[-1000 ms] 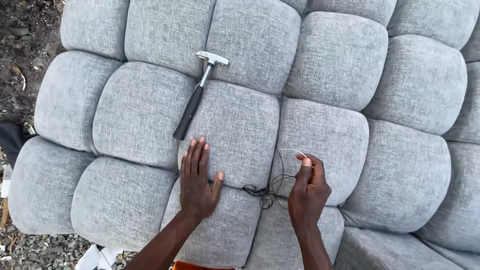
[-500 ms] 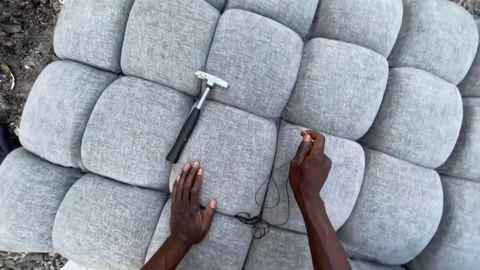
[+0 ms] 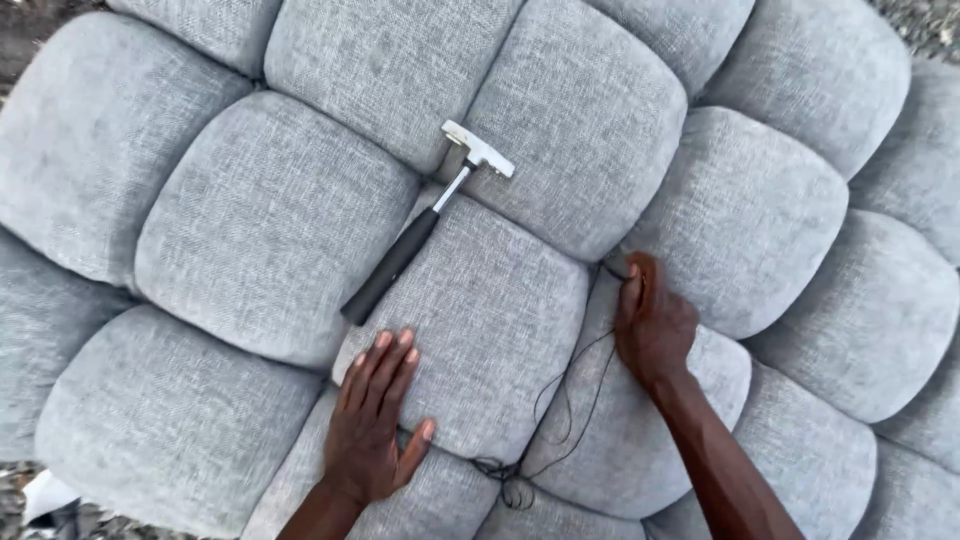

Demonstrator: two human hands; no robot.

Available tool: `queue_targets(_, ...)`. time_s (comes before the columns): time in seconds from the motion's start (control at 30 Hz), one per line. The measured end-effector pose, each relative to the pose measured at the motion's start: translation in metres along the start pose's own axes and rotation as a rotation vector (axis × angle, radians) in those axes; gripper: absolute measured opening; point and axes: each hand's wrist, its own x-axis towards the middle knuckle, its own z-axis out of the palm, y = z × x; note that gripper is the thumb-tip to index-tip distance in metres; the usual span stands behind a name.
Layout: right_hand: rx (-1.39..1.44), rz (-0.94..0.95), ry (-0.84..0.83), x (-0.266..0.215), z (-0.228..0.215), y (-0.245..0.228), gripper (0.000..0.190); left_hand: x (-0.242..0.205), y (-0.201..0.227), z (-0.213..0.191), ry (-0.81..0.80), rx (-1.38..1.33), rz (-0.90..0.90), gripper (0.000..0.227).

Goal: Hand-stitching a tufted sofa cushion using a long upholstery needle and thread to create decorative tufts.

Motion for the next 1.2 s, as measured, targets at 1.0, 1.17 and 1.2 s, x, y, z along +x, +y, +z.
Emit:
queue_targets(1.0, -0.111, 0.035, -0.309, 0.012, 0.002, -0.003, 0.023, -0.003, -0.005, 0.006, -0.032, 0.107, 0.003, 0.078)
queue_targets(1.17, -0.081, 0.025, -0.224, 0.015, -0.007, -0.012, 0.027, -0.003, -0.004, 0.008, -0.014, 0.087, 0.006, 0.075)
queue_targets(1.2, -0.042, 0.032, -0.187, 0.017, -0.011, -0.016, 0.033, -0.004, -0.005, 0.009, -0.012, 0.086, 0.005, 0.075)
